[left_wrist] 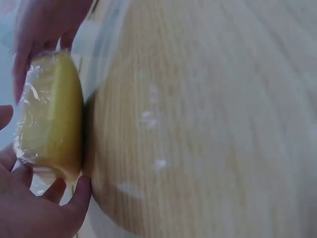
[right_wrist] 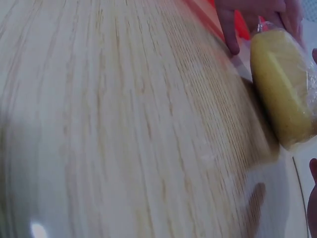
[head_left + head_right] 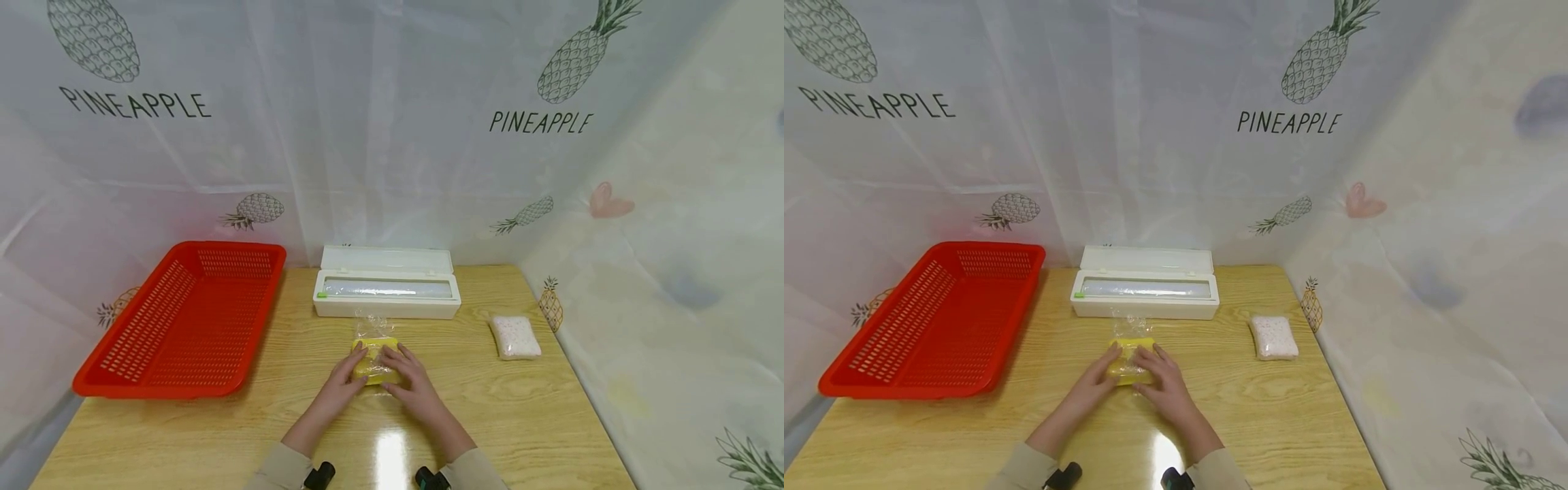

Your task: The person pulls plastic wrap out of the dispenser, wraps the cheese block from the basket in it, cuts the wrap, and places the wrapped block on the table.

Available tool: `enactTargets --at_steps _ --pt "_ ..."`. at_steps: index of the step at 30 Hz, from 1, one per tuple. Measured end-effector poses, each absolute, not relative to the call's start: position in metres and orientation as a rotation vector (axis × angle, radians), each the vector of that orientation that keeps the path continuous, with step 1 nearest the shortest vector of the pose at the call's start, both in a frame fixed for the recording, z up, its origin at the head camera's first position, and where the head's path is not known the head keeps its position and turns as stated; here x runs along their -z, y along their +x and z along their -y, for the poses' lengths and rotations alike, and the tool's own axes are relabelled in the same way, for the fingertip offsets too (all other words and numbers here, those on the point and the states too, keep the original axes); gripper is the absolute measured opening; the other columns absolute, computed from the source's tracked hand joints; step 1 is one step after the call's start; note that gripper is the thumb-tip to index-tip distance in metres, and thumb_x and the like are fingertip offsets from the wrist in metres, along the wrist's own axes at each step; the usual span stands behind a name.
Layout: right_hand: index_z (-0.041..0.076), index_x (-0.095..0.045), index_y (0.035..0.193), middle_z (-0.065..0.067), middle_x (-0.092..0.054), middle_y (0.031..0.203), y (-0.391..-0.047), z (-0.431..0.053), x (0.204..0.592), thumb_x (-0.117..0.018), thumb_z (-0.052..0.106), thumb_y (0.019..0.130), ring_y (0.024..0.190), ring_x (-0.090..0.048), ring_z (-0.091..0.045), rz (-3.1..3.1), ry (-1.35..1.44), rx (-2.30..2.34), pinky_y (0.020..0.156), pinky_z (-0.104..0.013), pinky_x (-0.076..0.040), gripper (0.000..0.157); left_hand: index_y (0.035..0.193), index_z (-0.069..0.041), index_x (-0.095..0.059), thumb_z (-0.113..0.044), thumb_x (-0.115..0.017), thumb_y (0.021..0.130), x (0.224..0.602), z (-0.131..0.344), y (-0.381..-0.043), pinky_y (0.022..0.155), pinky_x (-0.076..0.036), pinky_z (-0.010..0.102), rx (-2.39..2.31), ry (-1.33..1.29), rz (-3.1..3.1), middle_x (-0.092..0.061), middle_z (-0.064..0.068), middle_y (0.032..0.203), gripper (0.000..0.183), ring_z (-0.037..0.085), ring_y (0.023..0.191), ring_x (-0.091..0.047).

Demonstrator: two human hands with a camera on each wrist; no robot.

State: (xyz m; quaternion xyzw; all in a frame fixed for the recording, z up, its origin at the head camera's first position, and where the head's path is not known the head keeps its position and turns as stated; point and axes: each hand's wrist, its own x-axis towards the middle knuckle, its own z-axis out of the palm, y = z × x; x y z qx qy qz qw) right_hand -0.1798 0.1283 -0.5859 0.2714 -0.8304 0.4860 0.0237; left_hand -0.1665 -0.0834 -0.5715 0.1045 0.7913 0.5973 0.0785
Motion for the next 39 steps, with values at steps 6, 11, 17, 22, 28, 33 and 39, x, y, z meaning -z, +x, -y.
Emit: enactTargets --at_steps 6,11,17,22,28,33,39 --pt "0.012 -0.045 0.146 -0.001 -0.029 0.157 -0.178 -0.119 0.586 -0.057 0.037 0.098 0.146 -0.013 -0.029 2.654 0.736 -1.457 0.109 -0.066 -0.016 0.056 0.154 -0.004 -0.023 -0.021 -0.059 0.098 0.577 0.076 -0.166 0.109 -0.012 0.066 -1.79 0.311 -2.36 0.001 0.008 0.162 0.069 0.042 0.144 -0.002" --pt "0.017 -0.055 0.139 -0.006 -0.029 0.157 -0.176 -0.11 0.585 -0.055 0.039 0.099 0.145 -0.014 -0.034 2.666 0.656 -1.36 0.107 -0.068 -0.017 0.046 0.153 -0.005 -0.029 -0.022 -0.06 0.097 0.578 0.073 -0.165 0.108 -0.014 0.067 -1.819 0.208 -2.369 0.001 0.016 0.162 0.066 0.046 0.143 -0.003" --pt "0.013 -0.063 0.13 -0.014 -0.024 0.158 -0.173 -0.099 0.587 -0.058 0.031 0.098 0.142 -0.02 -0.041 2.592 0.496 -1.494 0.106 -0.066 -0.023 0.037 0.151 -0.01 -0.036 -0.028 -0.061 0.096 0.58 0.073 -0.165 0.107 -0.025 0.063 -1.853 0.122 -2.363 -0.009 0.026 0.157 0.063 0.053 0.139 -0.015" --pt "0.011 -0.066 0.124 -0.02 -0.018 0.158 -0.171 -0.09 0.591 -0.061 0.025 0.098 0.14 -0.019 -0.046 2.482 0.3 -1.711 0.104 -0.067 -0.027 0.03 0.148 -0.01 -0.041 -0.029 -0.062 0.096 0.582 0.072 -0.165 0.107 -0.025 0.063 -1.911 0.124 -2.344 -0.016 0.03 0.155 0.059 0.052 0.139 -0.016" --pt "0.013 -0.067 0.119 -0.025 -0.026 0.153 -0.164 -0.087 0.592 -0.062 0.021 0.097 0.138 -0.024 -0.048 2.403 0.036 -1.868 0.105 -0.067 -0.025 0.024 0.145 -0.012 -0.044 -0.026 -0.063 0.096 0.582 0.071 -0.162 0.109 -0.021 0.063 -1.952 0.09 -2.297 -0.023 0.026 0.155 0.055 0.048 0.14 -0.019" --pt "0.005 -0.066 0.118 -0.023 -0.037 0.146 -0.156 -0.093 0.58 -0.069 0.012 0.091 0.131 -0.038 -0.046 2.259 -0.018 -2.048 0.104 -0.056 -0.036 0.029 0.143 -0.02 -0.047 -0.019 -0.066 0.094 0.575 0.075 -0.159 0.105 -0.024 0.067 -2.007 0.068 -2.288 -0.023 0.018 0.157 0.052 0.045 0.142 -0.016" --pt "-0.002 -0.066 0.115 -0.016 -0.04 0.139 -0.148 -0.098 0.563 -0.074 -0.001 0.083 0.12 -0.049 -0.035 2.101 -0.004 -2.168 0.095 -0.037 -0.049 0.033 0.151 -0.016 -0.029 -0.018 -0.069 0.092 0.558 0.073 -0.156 0.105 -0.033 0.059 -2.24 -0.101 -2.118 -0.029 0.028 0.146 0.071 0.046 0.138 -0.024"
